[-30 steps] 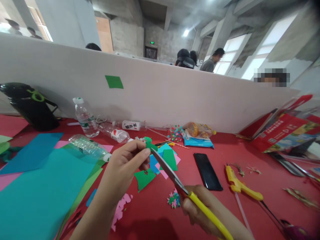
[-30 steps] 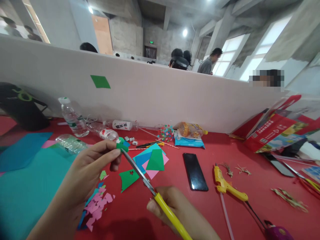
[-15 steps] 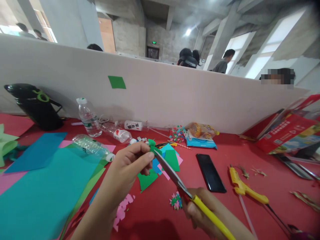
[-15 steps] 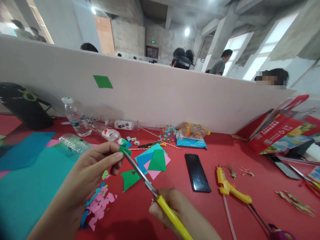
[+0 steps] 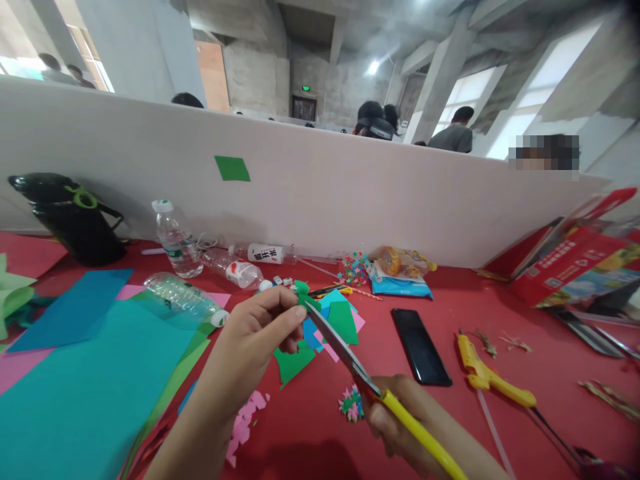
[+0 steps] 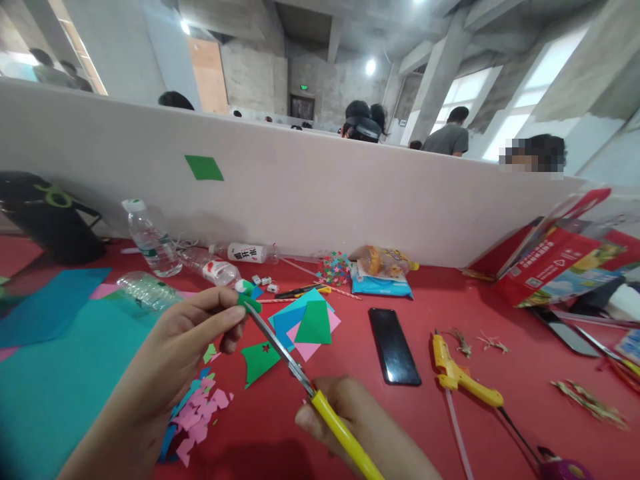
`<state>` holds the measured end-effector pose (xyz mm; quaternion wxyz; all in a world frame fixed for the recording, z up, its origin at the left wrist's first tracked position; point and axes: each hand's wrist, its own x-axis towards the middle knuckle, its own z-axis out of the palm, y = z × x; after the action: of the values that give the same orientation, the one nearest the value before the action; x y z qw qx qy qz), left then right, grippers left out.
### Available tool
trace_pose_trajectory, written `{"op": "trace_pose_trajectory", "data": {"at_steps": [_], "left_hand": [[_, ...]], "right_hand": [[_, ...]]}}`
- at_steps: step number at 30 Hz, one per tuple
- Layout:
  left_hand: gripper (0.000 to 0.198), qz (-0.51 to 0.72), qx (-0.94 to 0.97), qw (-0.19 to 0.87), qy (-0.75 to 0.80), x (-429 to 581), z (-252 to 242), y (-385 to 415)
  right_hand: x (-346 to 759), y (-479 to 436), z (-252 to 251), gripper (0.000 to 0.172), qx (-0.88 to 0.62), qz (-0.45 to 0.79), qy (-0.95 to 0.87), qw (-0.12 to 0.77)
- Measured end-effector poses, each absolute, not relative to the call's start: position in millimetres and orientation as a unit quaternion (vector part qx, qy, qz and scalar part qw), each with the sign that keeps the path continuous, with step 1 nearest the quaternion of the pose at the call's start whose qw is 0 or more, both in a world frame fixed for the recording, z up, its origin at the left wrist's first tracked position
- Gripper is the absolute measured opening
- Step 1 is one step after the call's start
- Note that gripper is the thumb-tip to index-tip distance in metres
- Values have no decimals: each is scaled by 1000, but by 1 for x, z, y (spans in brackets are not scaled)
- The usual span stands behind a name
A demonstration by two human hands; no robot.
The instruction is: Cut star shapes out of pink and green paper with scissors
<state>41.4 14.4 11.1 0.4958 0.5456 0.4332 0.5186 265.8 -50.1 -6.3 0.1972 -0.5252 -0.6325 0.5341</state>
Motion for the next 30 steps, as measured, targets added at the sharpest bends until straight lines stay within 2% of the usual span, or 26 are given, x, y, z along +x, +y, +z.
{"op": "trace_pose_trajectory", "data": {"at_steps": [13,25,30], "left_hand": [[11,514,537,508,435,42,10,14],[12,529,564,444,453,39,19,13],[12,537,549,462,444,43,14,13]], "right_hand": [[274,-40,-20,70,-484,533,-670,181],[274,-41,-14,73,-485,539,-668,167],[276,-42,-26,74,-456,571,-651,205]]}}
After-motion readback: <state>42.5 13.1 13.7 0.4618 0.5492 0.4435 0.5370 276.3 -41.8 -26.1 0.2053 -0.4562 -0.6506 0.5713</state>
